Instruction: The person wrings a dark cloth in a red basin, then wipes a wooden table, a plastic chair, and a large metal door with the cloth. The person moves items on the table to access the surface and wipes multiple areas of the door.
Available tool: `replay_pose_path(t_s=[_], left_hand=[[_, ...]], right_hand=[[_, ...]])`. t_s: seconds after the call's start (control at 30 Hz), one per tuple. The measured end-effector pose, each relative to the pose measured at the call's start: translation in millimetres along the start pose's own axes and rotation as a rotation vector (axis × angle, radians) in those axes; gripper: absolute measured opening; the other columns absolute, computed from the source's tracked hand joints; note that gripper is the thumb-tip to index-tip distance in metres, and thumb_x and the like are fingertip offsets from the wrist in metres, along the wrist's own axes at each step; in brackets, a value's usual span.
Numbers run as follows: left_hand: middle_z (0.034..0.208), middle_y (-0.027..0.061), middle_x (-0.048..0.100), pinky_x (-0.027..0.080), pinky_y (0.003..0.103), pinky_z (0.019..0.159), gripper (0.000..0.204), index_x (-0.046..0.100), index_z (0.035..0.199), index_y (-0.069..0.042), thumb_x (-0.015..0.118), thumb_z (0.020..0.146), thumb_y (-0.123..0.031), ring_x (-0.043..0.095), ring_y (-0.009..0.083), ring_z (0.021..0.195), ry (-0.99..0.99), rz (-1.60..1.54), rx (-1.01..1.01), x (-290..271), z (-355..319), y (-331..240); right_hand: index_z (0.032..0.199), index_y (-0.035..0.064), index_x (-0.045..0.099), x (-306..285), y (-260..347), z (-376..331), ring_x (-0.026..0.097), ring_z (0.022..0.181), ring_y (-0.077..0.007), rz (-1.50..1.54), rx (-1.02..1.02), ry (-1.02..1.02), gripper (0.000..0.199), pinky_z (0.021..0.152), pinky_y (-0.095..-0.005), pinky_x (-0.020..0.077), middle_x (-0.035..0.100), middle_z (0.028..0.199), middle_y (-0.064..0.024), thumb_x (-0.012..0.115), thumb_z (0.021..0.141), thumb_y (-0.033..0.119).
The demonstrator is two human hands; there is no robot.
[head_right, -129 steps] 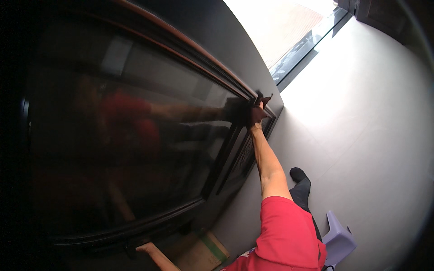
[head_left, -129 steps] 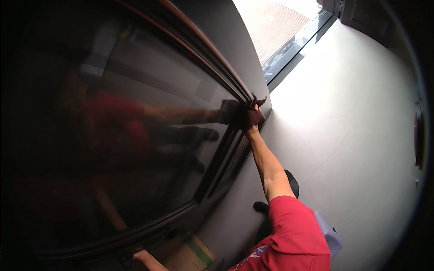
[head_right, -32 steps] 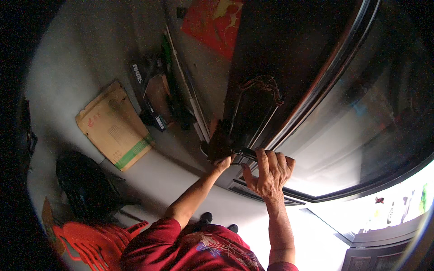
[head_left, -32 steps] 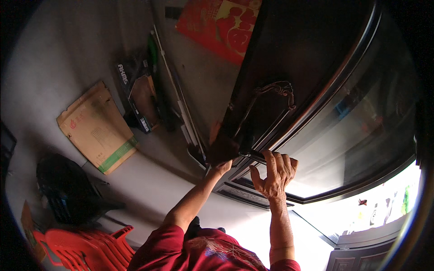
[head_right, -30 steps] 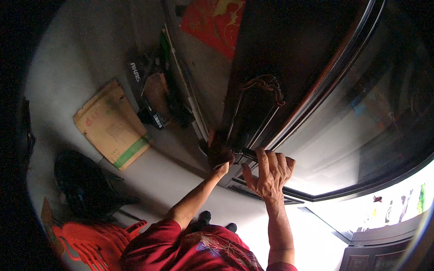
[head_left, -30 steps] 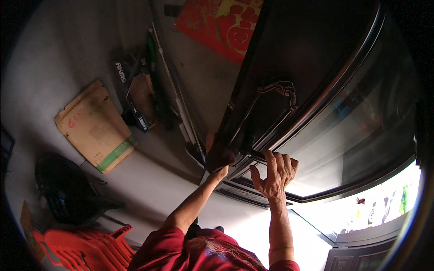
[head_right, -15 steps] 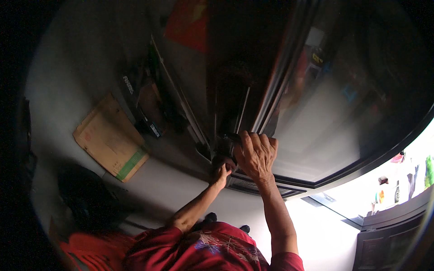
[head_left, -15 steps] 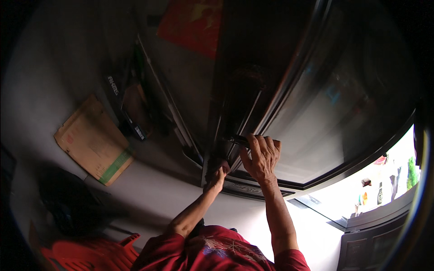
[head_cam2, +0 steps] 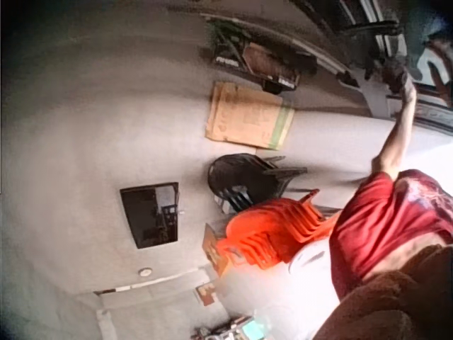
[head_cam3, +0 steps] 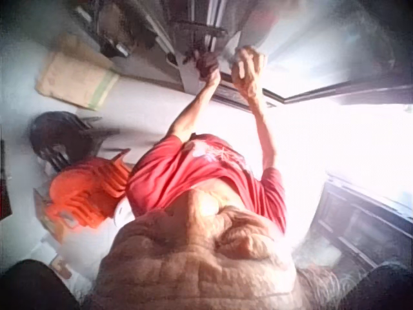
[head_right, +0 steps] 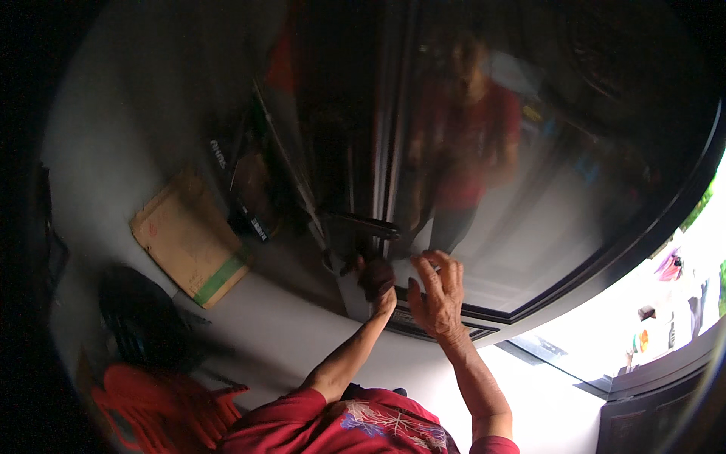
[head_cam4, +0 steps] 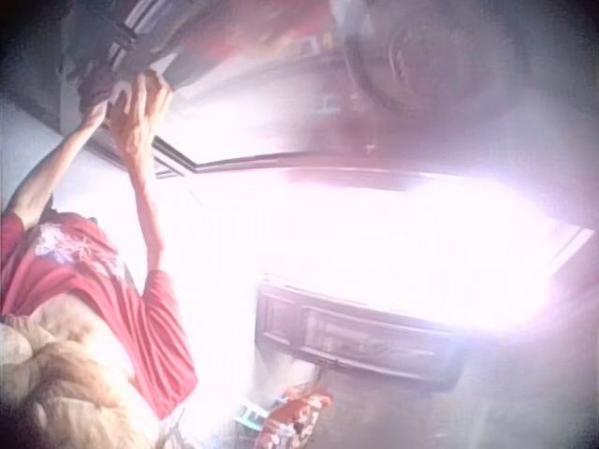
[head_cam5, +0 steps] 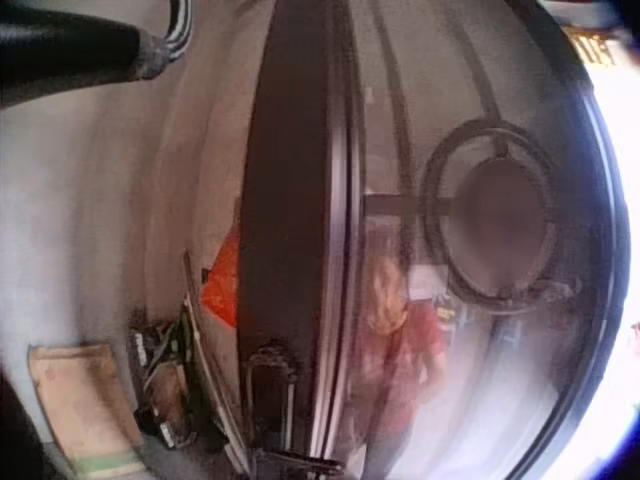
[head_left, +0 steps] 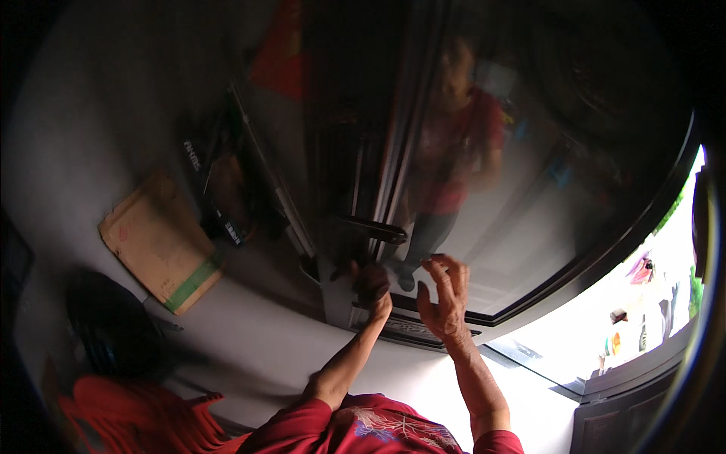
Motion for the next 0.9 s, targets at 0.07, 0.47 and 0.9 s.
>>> replay_pose_path(t_s=[0.07,0.47,0.9], left_hand=[[0.091,0.0064,0.05,0.039,0.031,0.087,0.02,0.048,0.096,-0.004,0.047,0.094,-0.024,0.05,0.0173,0.088,0.118,-0.007,0.044,13,-24,4],[0.127,0.0242,0.048,0.041,0.035,0.096,0.04,0.055,0.114,0.002,0.065,0.077,-0.008,0.045,0.0333,0.121,0.736,0.217,0.437,120,-90,-191],[0.144,0.0292,0.016,0.02,0.053,0.106,0.084,0.021,0.142,-0.005,0.068,0.079,-0.033,0.019,0.0451,0.133,0.173,0.612,0.977,162,-19,-315]], right_hand=[[0.114,0.0021,0.053,6,-24,-26,0.047,0.105,-0.0359,0.059,0.096,0.089,0.049,0.087,-0.0408,0.0417,0.048,0.115,-0.0196,0.062,0.067,-0.005],[0.096,0.0045,0.055,1,-157,-140,0.057,0.087,-0.0164,1.512,1.024,-0.487,0.011,0.077,-0.0307,0.0488,0.06,0.092,-0.0064,0.059,0.088,0.011],[0.11,0.0072,0.049,-196,-113,85,0.052,0.106,-0.0248,-0.171,-0.135,-0.686,0.038,0.09,-0.0364,0.0433,0.049,0.119,-0.0139,0.06,0.075,-0.003]])
Point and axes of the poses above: each hand's wrist, its own z-axis towards the middle knuckle, its own x-axis out of the palm, y = z × x, the point moved 9 cm from there along z, towards the middle knuckle
